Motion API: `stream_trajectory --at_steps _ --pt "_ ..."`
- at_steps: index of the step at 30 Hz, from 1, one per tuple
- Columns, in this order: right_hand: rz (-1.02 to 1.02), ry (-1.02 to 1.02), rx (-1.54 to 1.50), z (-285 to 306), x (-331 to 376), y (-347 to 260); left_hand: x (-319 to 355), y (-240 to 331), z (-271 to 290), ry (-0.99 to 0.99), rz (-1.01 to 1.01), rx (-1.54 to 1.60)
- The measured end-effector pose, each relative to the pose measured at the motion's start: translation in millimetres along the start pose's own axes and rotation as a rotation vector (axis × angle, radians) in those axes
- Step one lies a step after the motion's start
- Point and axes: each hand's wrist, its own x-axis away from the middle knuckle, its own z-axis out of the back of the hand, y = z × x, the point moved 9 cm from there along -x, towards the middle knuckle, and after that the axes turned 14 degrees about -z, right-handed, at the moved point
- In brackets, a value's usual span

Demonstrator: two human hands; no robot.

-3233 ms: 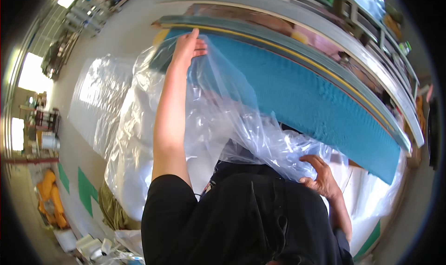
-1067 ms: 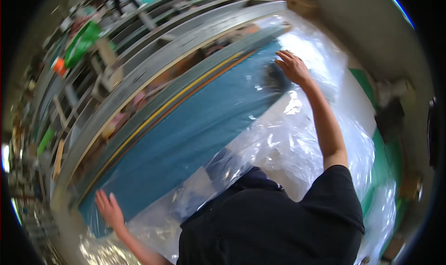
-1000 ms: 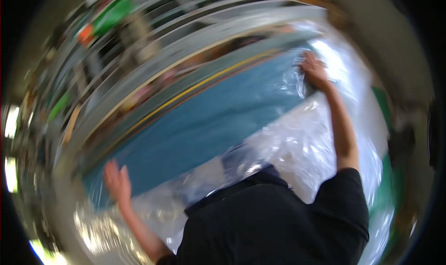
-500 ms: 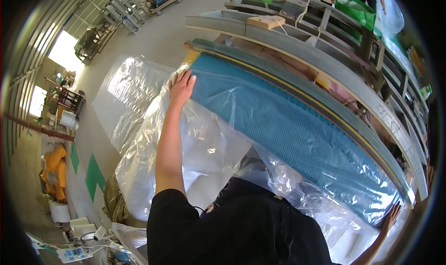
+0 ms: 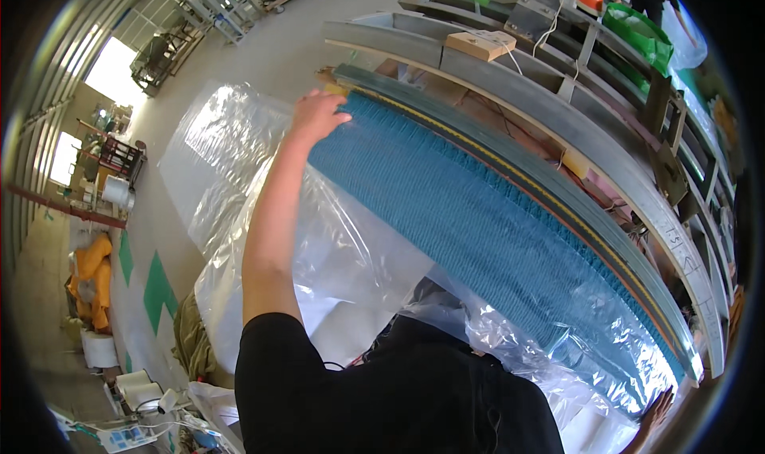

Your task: The person covers a foam pad with plastic sheeting by unfolding the plastic, stretching it over the pad, and smoothing it down by hand.

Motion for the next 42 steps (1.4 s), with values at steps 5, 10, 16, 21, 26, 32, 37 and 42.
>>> stream_trajectory --at_steps 5,10,16,21,26,32,37,42 --pt "0.071 0.068 0.131 6 -7 -27 -23 1 -29 -0.310 0.093 0.072" --pt "-0.094 -0.030 0.063 25 -16 -48 -2 10 -29 0.186 0.164 -0.099" --pt "-0.207 0.045 -0.083 59 -6 -46 49 24 -35 0.043 0.320 0.000" --pt "-0.137 0.108 -0.059 73 -37 -91 39 -21 -56 -0.100 0.443 0.332" --pt "-0.090 0.231 -0.100 153 -31 -178 74 45 47 0.677 0.345 0.009" --pt "0.386 0.361 -0.299 194 27 -395 335 28 -44 0.595 0.825 0.124" --pt "0.376 0.354 -0.363 188 62 -436 609 -13 -125 0.216 1.601 0.042" --pt "0.324 0.245 -0.367 176 57 -432 651 -24 -125 0.024 1.659 0.048"
